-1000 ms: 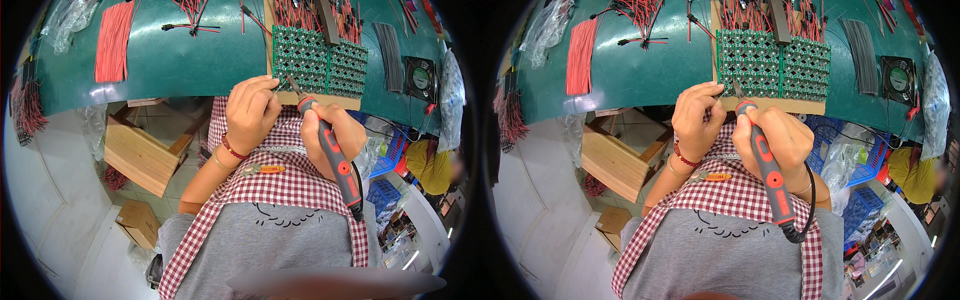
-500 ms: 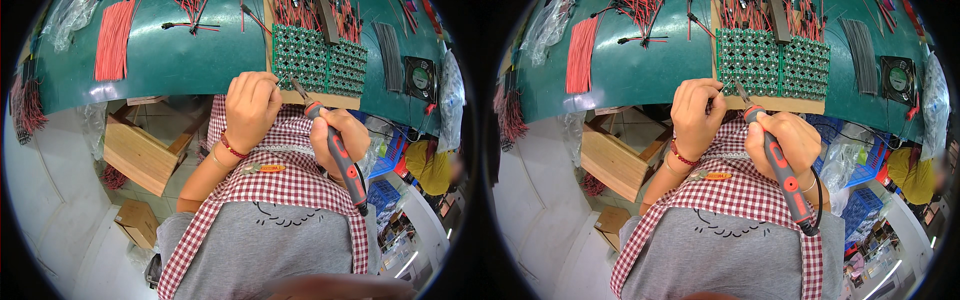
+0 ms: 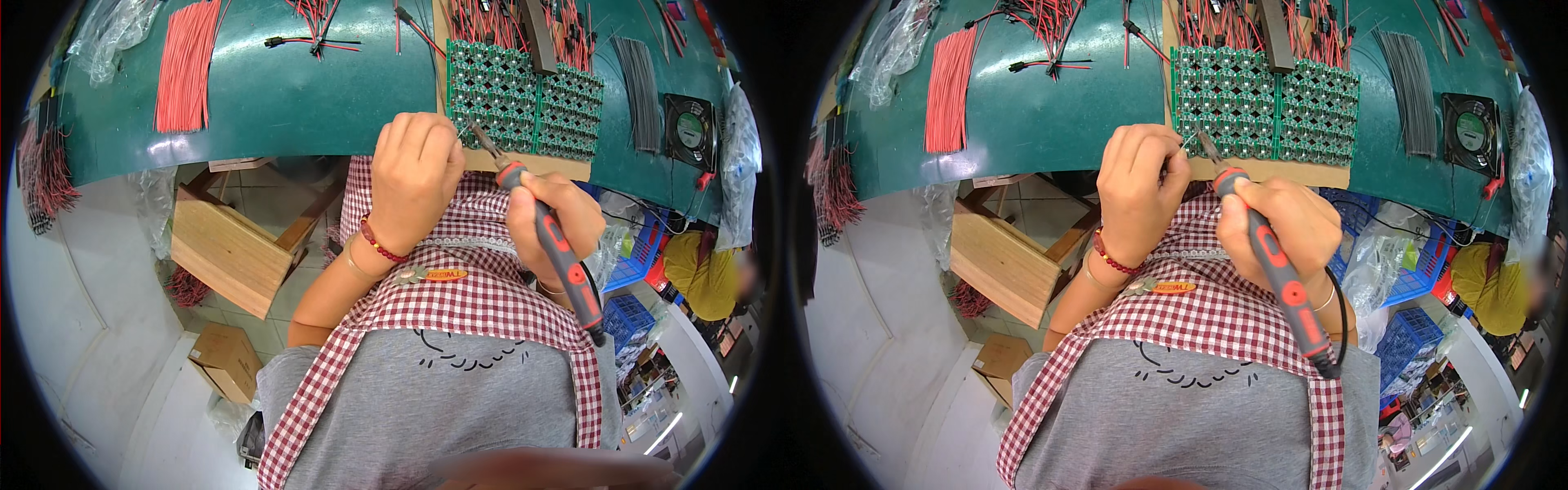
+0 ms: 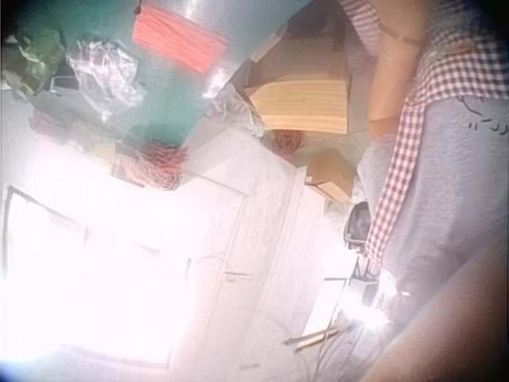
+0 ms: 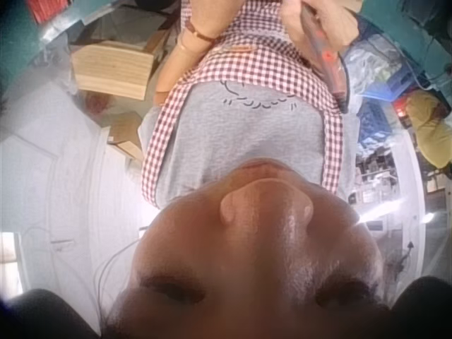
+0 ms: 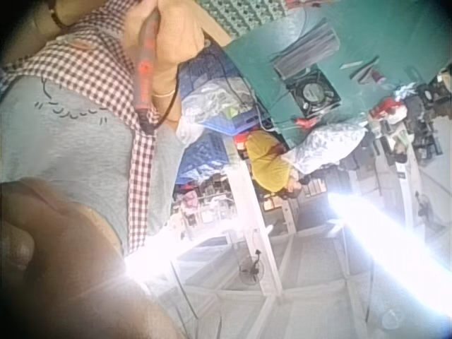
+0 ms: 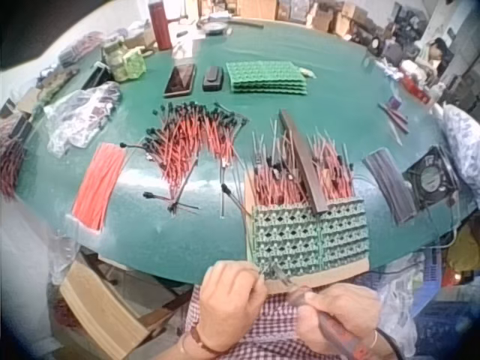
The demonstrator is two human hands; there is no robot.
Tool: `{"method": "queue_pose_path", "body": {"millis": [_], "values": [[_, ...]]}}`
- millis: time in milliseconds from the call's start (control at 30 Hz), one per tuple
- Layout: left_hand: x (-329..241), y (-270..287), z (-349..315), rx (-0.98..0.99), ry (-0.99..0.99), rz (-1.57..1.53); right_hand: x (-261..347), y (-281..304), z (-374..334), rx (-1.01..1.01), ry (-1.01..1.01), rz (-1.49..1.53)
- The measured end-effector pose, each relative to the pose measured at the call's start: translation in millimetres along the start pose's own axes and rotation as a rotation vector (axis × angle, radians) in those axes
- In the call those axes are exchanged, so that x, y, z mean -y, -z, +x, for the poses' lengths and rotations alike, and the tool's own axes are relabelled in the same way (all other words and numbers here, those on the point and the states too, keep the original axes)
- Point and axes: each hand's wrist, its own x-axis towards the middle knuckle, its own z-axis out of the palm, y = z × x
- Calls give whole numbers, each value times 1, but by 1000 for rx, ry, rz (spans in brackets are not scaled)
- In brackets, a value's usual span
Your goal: The person attaches red wires to a large green printed circuit board (PCB) assembly using a soldering iron and solder wire.
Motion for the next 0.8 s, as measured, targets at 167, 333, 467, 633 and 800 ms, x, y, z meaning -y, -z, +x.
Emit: {"method": "queue_pose_path", "body": {"millis": [167,333,467,633,800], "values": [[1,-1,-7,-59,38,-51,-5,13,-7,-46,47,65],[-1,0,-5,-32,48,-27,-5,10,-4,11,82,39],[0,-2,-4,-61,5,-10,-7,5,-4,-8,96,22],[3,-1,-5,-60,-12,-17,-8,-1,-3,-20,115,16],[2,0,-6,-45,-15,-25,-4,-3,-1,-14,96,-32]]}}
